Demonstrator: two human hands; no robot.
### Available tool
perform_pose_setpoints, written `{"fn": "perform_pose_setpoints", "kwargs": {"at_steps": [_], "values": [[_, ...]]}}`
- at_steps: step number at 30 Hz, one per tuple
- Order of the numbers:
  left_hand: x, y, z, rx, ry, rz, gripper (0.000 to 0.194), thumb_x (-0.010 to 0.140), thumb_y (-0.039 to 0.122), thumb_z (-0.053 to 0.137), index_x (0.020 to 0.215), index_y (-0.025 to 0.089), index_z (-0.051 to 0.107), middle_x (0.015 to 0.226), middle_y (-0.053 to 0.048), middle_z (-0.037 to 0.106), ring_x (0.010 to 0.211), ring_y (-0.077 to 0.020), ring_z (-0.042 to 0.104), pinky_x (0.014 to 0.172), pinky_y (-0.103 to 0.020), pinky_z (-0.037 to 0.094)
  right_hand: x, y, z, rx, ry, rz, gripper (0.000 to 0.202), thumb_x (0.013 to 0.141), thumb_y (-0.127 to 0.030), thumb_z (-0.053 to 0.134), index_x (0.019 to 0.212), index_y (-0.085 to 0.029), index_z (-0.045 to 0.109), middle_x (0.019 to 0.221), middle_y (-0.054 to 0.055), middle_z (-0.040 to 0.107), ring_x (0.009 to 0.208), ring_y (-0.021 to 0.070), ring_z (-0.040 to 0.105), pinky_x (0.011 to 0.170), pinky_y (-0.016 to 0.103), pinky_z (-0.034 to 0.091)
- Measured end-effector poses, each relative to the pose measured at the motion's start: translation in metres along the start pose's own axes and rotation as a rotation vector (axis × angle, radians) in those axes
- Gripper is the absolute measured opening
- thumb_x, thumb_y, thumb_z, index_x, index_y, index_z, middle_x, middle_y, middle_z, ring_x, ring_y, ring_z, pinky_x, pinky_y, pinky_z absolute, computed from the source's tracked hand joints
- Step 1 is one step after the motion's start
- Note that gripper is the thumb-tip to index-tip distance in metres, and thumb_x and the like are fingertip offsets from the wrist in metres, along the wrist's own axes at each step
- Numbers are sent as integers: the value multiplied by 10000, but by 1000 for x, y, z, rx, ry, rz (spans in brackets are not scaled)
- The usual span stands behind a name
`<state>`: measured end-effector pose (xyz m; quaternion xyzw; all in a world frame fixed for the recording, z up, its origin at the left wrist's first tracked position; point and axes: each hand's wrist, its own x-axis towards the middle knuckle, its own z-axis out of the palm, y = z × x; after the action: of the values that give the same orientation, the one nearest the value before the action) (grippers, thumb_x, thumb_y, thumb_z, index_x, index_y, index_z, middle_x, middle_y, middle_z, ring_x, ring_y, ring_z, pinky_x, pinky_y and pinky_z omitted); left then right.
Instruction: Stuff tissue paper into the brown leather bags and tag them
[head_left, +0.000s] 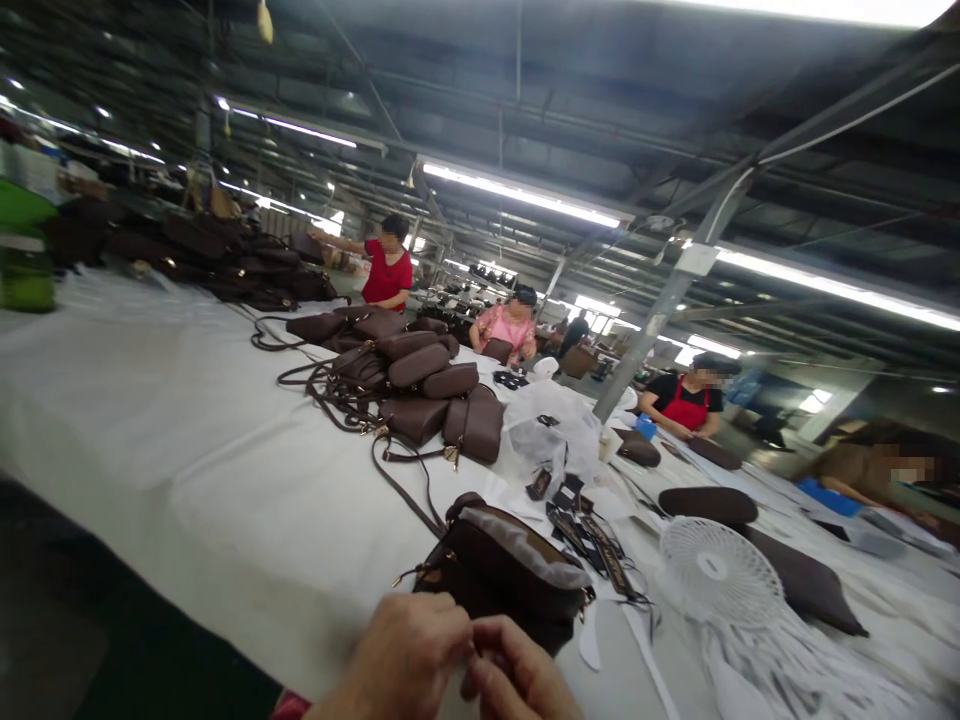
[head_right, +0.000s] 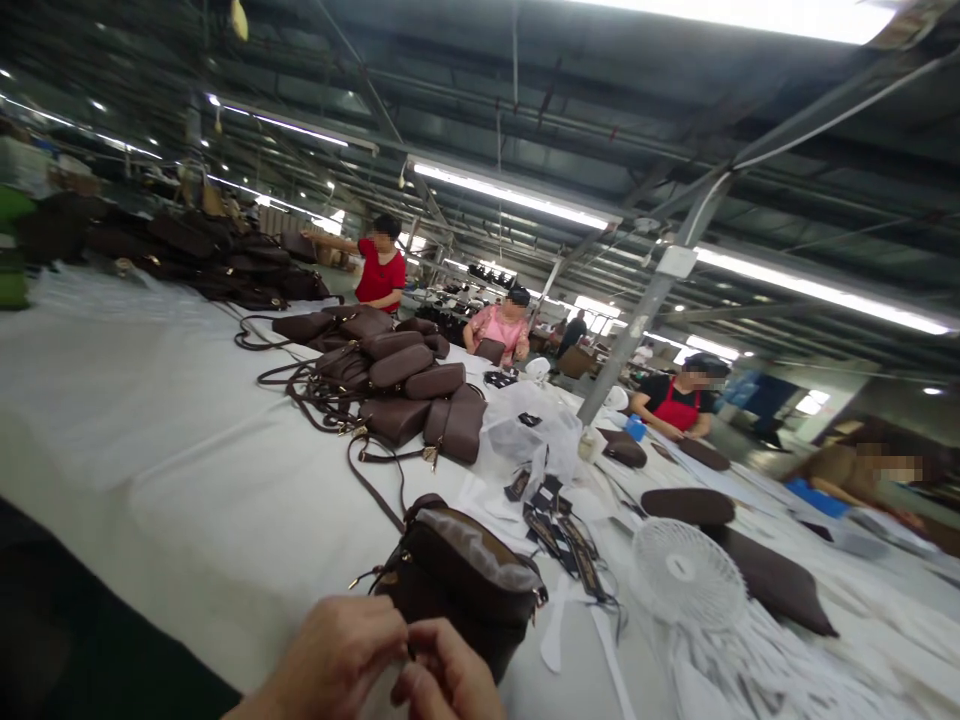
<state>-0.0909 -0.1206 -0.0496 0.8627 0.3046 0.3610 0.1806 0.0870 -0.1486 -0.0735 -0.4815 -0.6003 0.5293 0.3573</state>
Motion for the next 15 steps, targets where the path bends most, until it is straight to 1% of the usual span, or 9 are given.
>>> {"fn": "perform_pose_setpoints", "kwargs": {"at_steps": [2,3,5,6,7,9,12,13,15], "values": [[10,-6,-13,-191,18,-72,188,853,175,480,703,197,592,673,1,619,629,-130,564,581,-224,376,7,-17,-9,-220,69,-56,379,886,-556,495,858,-188,583,634,-25,543,477,75,416,467,201,321],[16,-12,-17,-288,60,-135,182,867,197,464,755,198,608,723,-6,632,670,-134,576,618,-221,404,10,-26,-13,-344,110,-103,352,906,-512,477,801,-191,575,620,-25,538,505,87,436,492,208,333],[30,-29,-19,-419,186,-287,180,847,202,456,907,194,625,894,-37,650,773,-152,594,660,-230,438,17,-43,-19,-576,172,-200,288,917,-421,479,755,-200,567,629,-18,553,579,115,488,555,223,359],[38,-38,-19,-441,246,-354,232,816,186,461,985,188,621,980,-56,642,820,-163,595,667,-238,445,21,-51,-20,-668,190,-239,258,918,-384,480,754,-205,568,648,-13,567,612,127,510,580,231,367],[46,-48,-17,-449,269,-393,306,773,165,477,1045,183,615,1045,-70,629,856,-173,592,668,-244,448,25,-57,-21,-735,200,-270,235,920,-353,475,759,-209,568,670,-8,578,637,138,526,598,238,373],[62,-66,-12,-448,214,-385,393,686,127,514,1054,177,640,1016,-67,634,868,-186,581,695,-258,446,34,-68,-21,-819,206,-330,199,926,-302,460,782,-216,566,729,3,592,683,153,552,626,249,387],[78,-82,-5,-511,106,-344,288,645,119,539,877,168,702,847,-35,641,825,-191,567,719,-273,426,46,-79,-22,-885,195,-423,184,931,-235,439,789,-214,554,811,19,587,736,156,574,661,248,410],[80,-85,-2,-592,91,-349,248,651,130,548,840,166,704,822,-27,643,813,-189,567,712,-272,421,50,-81,-23,-906,194,-443,185,931,-215,432,792,-212,554,831,22,583,740,152,576,666,243,414],[81,-88,4,-836,97,-373,217,666,161,587,849,164,703,817,-17,664,803,-183,577,717,-268,420,57,-84,-24,-968,199,-450,187,927,-186,433,796,-208,563,841,21,577,732,142,577,666,234,412]]}}
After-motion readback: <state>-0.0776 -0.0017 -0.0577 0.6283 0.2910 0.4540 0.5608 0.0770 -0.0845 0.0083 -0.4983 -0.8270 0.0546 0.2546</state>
